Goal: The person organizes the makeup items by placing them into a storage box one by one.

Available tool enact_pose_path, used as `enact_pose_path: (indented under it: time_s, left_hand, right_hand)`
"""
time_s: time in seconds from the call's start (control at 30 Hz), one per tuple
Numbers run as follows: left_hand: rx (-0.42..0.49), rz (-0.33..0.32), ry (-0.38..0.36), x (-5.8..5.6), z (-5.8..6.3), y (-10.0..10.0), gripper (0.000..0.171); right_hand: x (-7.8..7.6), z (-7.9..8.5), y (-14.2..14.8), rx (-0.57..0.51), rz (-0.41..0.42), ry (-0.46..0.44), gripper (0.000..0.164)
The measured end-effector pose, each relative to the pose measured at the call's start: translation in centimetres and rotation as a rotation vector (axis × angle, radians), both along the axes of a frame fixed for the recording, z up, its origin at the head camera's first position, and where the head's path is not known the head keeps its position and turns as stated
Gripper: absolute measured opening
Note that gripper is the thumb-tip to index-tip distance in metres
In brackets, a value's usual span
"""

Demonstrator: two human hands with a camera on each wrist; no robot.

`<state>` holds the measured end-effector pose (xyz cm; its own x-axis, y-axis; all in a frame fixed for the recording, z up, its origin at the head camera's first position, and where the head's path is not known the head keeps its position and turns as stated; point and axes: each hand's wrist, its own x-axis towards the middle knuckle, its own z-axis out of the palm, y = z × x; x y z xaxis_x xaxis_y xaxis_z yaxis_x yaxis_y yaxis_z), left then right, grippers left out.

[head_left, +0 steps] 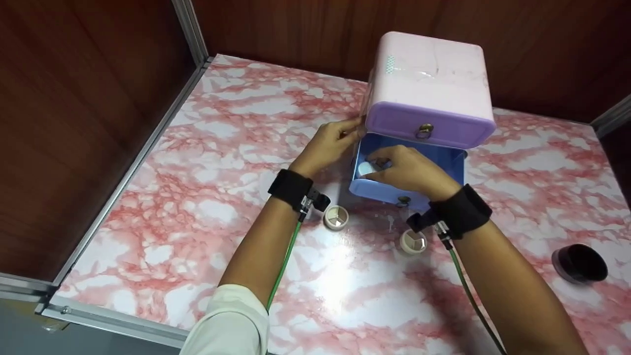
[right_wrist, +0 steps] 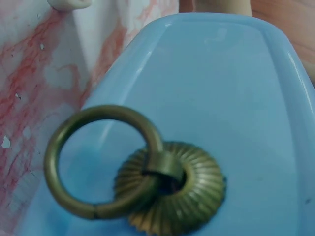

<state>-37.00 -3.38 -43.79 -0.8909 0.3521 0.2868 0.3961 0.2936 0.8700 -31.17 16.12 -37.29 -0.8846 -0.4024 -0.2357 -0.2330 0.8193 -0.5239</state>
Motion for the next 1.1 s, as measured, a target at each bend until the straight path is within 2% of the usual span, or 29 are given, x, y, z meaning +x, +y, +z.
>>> enact_pose_path:
  time_s: [0.2, 0.37, 0.9, 1.1]
  left_hand:
    - [0.005, 0.002, -0.003, 0.05, -0.09, -0.13, 0.049]
    - [0.000, 0.012, -0.001, -0.01, -0.13, -0.23, 0.050]
    - [0.000, 0.008, 0.000, 0.00, -0.06, -0.04, 0.048]
    - [0.014, 0.002, -0.017, -0.07, -0.05, 0.02, 0.047]
  right_hand:
    - [0.02, 0.03, -0.13, 0.000, -0.002, -0.015, 0.049]
    - [-0.12, 0.03, -0.28, 0.009, 0.019, 0.007, 0.045]
    - [-0.01, -0.07, -0.24, 0.051, 0.016, 0.072, 0.035]
    - [0.72, 0.33, 0.56, 0.047, 0.042, 0.098, 0.040]
